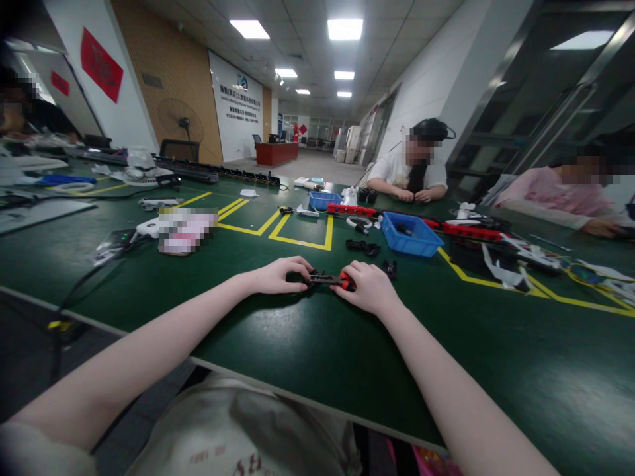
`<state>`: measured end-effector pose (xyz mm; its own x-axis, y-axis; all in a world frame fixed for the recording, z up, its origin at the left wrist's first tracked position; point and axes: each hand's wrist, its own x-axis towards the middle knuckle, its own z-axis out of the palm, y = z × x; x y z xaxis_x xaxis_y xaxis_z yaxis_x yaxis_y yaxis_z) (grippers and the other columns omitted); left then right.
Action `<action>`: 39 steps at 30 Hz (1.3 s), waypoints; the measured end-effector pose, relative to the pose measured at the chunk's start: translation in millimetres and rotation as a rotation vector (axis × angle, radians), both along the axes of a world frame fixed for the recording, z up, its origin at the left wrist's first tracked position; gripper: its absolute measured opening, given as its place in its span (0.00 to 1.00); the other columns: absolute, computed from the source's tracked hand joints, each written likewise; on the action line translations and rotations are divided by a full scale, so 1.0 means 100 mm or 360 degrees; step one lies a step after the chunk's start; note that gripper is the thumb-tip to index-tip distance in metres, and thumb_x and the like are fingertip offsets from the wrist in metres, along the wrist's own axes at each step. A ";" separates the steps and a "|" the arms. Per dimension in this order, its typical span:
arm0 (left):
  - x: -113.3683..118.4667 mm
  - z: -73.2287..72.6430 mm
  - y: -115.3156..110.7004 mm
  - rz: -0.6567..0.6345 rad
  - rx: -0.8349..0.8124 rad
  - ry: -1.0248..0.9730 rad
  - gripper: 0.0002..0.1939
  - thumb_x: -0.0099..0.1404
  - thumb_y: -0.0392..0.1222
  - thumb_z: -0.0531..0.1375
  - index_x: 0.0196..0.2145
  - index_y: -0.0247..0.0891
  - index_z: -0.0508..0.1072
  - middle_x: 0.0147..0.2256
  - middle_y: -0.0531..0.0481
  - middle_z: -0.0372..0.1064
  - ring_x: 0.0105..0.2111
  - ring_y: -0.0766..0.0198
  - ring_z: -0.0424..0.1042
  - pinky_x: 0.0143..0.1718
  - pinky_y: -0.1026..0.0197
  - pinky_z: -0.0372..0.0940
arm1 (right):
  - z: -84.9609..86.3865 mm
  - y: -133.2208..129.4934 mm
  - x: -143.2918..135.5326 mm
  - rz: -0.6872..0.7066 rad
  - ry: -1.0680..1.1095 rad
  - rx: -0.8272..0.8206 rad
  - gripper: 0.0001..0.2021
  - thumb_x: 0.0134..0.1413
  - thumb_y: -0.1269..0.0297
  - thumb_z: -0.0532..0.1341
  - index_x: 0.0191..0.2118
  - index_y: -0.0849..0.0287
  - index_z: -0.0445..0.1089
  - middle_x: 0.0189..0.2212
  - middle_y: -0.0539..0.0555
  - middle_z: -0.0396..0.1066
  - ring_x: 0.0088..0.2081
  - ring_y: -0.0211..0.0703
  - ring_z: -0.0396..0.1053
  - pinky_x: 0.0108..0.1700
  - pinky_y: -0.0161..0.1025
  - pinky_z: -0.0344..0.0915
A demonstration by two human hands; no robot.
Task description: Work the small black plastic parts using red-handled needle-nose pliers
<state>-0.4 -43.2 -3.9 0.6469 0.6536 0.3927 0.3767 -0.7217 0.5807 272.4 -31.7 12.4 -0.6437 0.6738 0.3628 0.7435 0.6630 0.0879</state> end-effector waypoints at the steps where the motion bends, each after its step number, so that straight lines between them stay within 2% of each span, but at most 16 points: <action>1: 0.00 0.00 0.00 0.0001 0.0004 0.0005 0.08 0.63 0.39 0.65 0.40 0.35 0.78 0.50 0.41 0.68 0.50 0.57 0.71 0.58 0.53 0.63 | 0.00 0.00 0.00 0.0001 -0.0001 -0.0016 0.17 0.58 0.47 0.57 0.39 0.57 0.71 0.37 0.57 0.72 0.35 0.46 0.70 0.38 0.42 0.63; 15: 0.01 0.05 -0.10 0.0060 0.0027 0.0123 0.08 0.67 0.41 0.61 0.43 0.38 0.74 0.52 0.43 0.65 0.52 0.56 0.69 0.58 0.52 0.63 | -0.04 0.04 0.06 0.0036 0.0102 -0.0242 0.21 0.58 0.44 0.57 0.42 0.58 0.71 0.42 0.59 0.70 0.39 0.49 0.68 0.40 0.45 0.65; 18: 0.04 0.04 -0.10 0.0127 0.0086 0.0162 0.08 0.67 0.42 0.61 0.43 0.39 0.73 0.52 0.44 0.65 0.50 0.56 0.70 0.55 0.51 0.65 | -0.06 0.04 0.08 0.0028 0.0135 -0.0300 0.21 0.57 0.45 0.58 0.44 0.59 0.71 0.42 0.59 0.70 0.41 0.50 0.68 0.42 0.47 0.65; 21: 0.09 0.04 -0.12 0.0187 0.0133 0.0280 0.12 0.64 0.47 0.64 0.43 0.40 0.71 0.53 0.44 0.65 0.49 0.54 0.71 0.53 0.49 0.67 | -0.06 0.03 0.10 0.0029 0.0175 -0.0358 0.21 0.57 0.46 0.60 0.44 0.58 0.71 0.42 0.58 0.70 0.42 0.50 0.67 0.43 0.47 0.65; 25: 0.13 0.11 -0.19 0.0238 0.0125 0.0382 0.12 0.65 0.44 0.63 0.45 0.41 0.69 0.57 0.43 0.62 0.53 0.52 0.68 0.54 0.46 0.67 | -0.03 0.02 0.11 0.0010 0.0243 -0.0419 0.20 0.55 0.46 0.61 0.44 0.58 0.71 0.43 0.57 0.70 0.44 0.50 0.67 0.45 0.48 0.65; 29: 0.16 0.21 -0.15 0.0111 0.0119 0.0467 0.09 0.65 0.40 0.62 0.43 0.39 0.69 0.60 0.43 0.60 0.58 0.50 0.63 0.58 0.44 0.63 | 0.00 0.02 0.12 -0.0009 0.0295 -0.0489 0.19 0.54 0.49 0.63 0.45 0.57 0.71 0.43 0.57 0.71 0.44 0.49 0.68 0.47 0.48 0.65; 34: 0.16 0.22 0.12 -0.0159 0.0053 0.0460 0.09 0.62 0.41 0.65 0.38 0.38 0.70 0.61 0.43 0.60 0.62 0.49 0.60 0.59 0.45 0.62 | 0.04 0.02 0.12 -0.0036 0.0340 -0.0532 0.18 0.52 0.51 0.65 0.46 0.56 0.72 0.43 0.57 0.71 0.45 0.49 0.68 0.47 0.49 0.67; 36: 0.14 0.20 0.21 -0.0258 -0.0048 0.0434 0.09 0.62 0.42 0.65 0.37 0.39 0.70 0.62 0.44 0.59 0.62 0.49 0.61 0.58 0.46 0.63 | 0.05 0.03 0.13 -0.0055 0.0335 -0.0564 0.18 0.52 0.53 0.65 0.46 0.56 0.72 0.44 0.58 0.71 0.45 0.49 0.69 0.47 0.49 0.68; 39: 0.12 0.18 0.24 -0.0257 -0.0226 0.0420 0.09 0.63 0.43 0.65 0.38 0.39 0.70 0.63 0.44 0.58 0.59 0.51 0.65 0.55 0.48 0.66 | 0.05 0.05 0.17 -0.0074 0.0324 -0.0627 0.18 0.54 0.54 0.63 0.48 0.56 0.72 0.45 0.58 0.71 0.47 0.50 0.69 0.48 0.51 0.68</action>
<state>11.8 -18.9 14.2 0.8137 0.5707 0.1103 0.4151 -0.7033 0.5772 288.9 -27.1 17.8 -0.5515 0.8125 0.1889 0.7492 0.5821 -0.3161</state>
